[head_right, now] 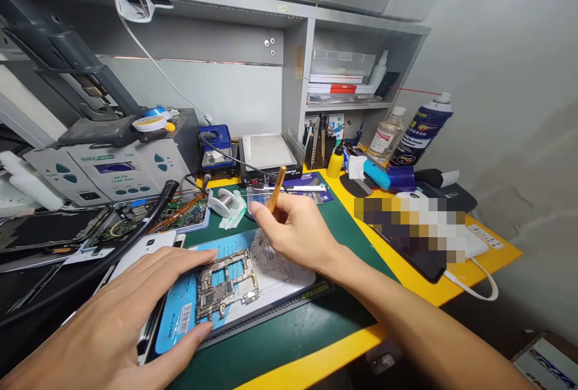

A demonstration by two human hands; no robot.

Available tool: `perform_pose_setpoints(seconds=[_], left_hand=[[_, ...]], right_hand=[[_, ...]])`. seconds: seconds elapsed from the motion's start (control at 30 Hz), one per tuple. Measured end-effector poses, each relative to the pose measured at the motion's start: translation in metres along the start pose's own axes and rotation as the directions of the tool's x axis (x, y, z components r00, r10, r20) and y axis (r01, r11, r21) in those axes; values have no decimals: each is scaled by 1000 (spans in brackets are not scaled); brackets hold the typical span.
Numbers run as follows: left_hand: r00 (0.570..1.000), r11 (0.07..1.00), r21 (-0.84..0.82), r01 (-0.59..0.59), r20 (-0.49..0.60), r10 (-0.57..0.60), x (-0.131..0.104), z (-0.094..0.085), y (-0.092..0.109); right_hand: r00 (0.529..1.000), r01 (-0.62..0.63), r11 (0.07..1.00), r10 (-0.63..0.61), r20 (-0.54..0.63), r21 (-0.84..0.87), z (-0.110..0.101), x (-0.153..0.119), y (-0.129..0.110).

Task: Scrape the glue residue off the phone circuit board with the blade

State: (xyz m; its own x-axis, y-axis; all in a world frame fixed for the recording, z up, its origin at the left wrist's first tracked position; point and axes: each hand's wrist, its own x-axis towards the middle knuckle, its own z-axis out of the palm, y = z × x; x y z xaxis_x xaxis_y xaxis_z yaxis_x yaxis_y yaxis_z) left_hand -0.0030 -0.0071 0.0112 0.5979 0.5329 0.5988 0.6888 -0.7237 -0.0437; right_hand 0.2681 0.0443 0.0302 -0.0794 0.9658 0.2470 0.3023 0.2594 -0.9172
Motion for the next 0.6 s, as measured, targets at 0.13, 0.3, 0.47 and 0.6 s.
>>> perform_pose_setpoints(seconds=[0.13, 0.3, 0.47, 0.6], left_hand=[[999, 998, -63, 18, -25, -20, -1, 4, -3], [999, 991, -132, 26, -26, -29, -5, 11, -6], [999, 989, -140, 42, -2, -43, -11, 14, -8], [999, 985, -166, 43, 12, -41, -13, 14, -8]], right_hand=[[989, -147, 967, 143, 34, 208, -1, 1, -4], [960, -275, 892, 239, 143, 358, 0, 2, -11], [956, -289, 871, 245, 159, 397, 4, -2, -13], [960, -277, 882, 236, 152, 381, 8, -5, -13]])
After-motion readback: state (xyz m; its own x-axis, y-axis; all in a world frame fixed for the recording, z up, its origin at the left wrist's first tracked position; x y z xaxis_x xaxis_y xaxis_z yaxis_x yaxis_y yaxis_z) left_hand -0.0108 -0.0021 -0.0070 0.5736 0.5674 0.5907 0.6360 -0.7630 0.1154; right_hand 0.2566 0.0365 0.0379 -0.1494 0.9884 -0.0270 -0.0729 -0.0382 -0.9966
